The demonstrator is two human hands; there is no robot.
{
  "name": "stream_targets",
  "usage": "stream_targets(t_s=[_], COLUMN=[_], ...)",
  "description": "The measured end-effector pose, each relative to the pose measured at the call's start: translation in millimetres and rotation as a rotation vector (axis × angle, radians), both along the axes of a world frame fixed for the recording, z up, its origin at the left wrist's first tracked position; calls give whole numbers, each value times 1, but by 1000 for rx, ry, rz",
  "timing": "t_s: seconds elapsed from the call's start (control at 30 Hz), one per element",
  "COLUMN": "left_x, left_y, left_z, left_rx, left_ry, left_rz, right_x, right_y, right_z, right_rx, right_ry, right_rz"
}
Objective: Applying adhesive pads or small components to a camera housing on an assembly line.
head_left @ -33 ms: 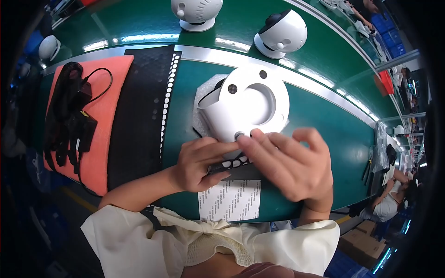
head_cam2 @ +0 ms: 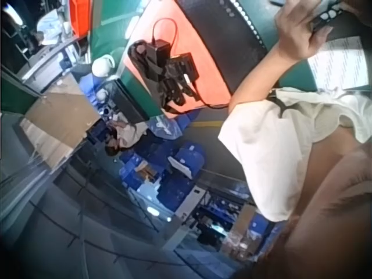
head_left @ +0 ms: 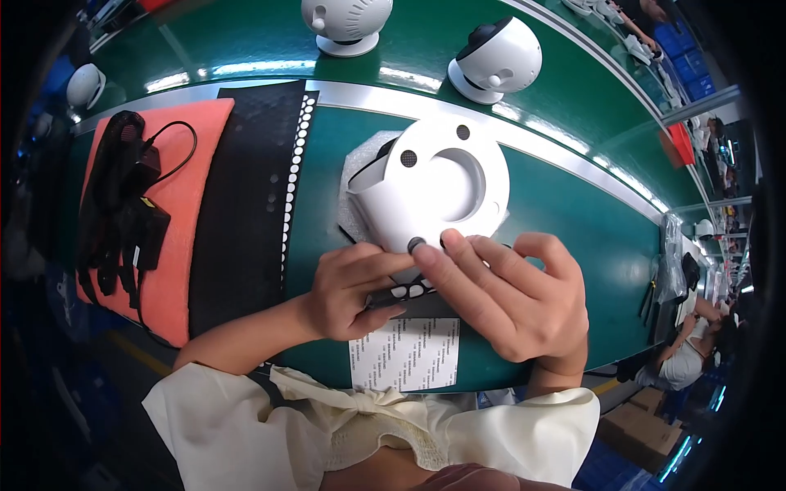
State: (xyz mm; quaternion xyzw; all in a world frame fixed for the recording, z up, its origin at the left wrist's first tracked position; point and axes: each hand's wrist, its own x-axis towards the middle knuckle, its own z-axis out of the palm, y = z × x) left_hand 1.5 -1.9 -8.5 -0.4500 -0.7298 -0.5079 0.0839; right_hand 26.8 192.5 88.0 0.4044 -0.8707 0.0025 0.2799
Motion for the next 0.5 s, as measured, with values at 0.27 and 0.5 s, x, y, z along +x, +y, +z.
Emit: stream_targets(t_s=[0.27,0.5], left_x=[-2,1], left_y=[4,2], left_z=[0,0], left_rx=[96,34], left_ry=[-6,-51], left_rz=[-44,-22], right_x=[-15,-24], right_y=[35,41], right_z=[8,1], right_rx=[-785,-765], right_ry=[-766,-862], right_rz=[-220,-235])
